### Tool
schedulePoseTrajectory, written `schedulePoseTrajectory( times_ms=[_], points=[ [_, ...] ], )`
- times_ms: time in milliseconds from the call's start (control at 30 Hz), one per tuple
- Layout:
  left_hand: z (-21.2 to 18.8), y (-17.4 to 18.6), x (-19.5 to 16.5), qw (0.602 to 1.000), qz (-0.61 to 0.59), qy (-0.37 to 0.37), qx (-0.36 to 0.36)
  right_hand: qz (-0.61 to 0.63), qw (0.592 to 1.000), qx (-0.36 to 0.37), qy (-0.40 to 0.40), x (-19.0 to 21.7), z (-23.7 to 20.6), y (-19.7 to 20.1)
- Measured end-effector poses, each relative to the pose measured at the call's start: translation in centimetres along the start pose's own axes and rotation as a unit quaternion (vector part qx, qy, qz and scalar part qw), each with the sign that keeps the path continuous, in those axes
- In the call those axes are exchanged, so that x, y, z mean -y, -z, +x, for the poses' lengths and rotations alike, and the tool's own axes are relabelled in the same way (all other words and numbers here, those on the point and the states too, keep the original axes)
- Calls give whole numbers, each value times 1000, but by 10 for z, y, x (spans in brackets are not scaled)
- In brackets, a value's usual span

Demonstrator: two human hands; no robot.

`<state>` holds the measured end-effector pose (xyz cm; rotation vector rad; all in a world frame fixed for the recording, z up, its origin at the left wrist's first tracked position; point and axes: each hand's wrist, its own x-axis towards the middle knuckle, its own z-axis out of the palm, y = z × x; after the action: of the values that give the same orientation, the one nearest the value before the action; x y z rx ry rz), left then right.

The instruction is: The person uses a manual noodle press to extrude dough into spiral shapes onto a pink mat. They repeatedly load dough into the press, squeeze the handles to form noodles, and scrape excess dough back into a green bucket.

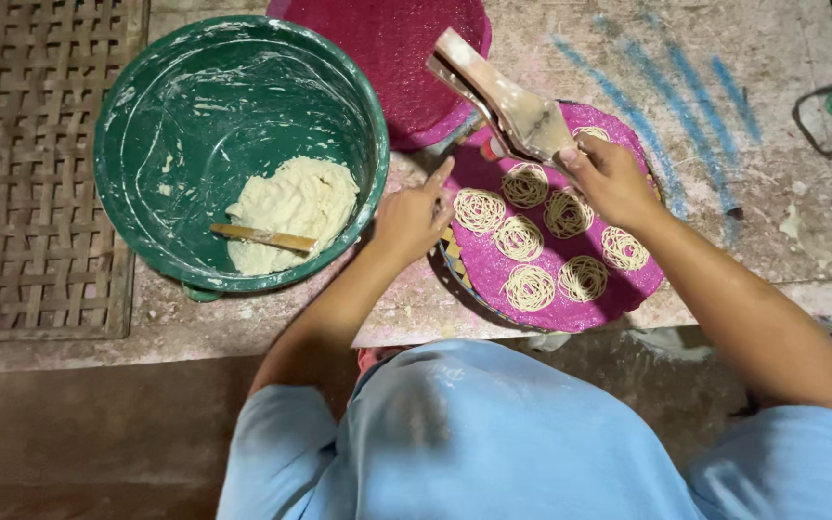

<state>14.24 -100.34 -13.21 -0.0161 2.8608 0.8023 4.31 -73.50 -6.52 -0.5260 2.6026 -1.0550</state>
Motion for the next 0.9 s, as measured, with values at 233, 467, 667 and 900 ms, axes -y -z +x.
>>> schedulePoseTrajectory(
  times_ms=[233, 467, 667, 900],
  points=[
    [-36, 79, 11, 960, -203, -183, -64, -83, 968, 121, 201, 116, -38, 14],
    [-87, 139, 41, 709, -501, -270, 417, -236, 715, 82, 653, 251, -25, 9],
    [-133, 192, 86, 652, -508, -291, 482, -20, 798, 453, 398, 261, -30, -62],
    [-172, 264, 186, 683, -537, -274, 412, 115, 796, 402, 438, 272, -9, -118]
  ],
)
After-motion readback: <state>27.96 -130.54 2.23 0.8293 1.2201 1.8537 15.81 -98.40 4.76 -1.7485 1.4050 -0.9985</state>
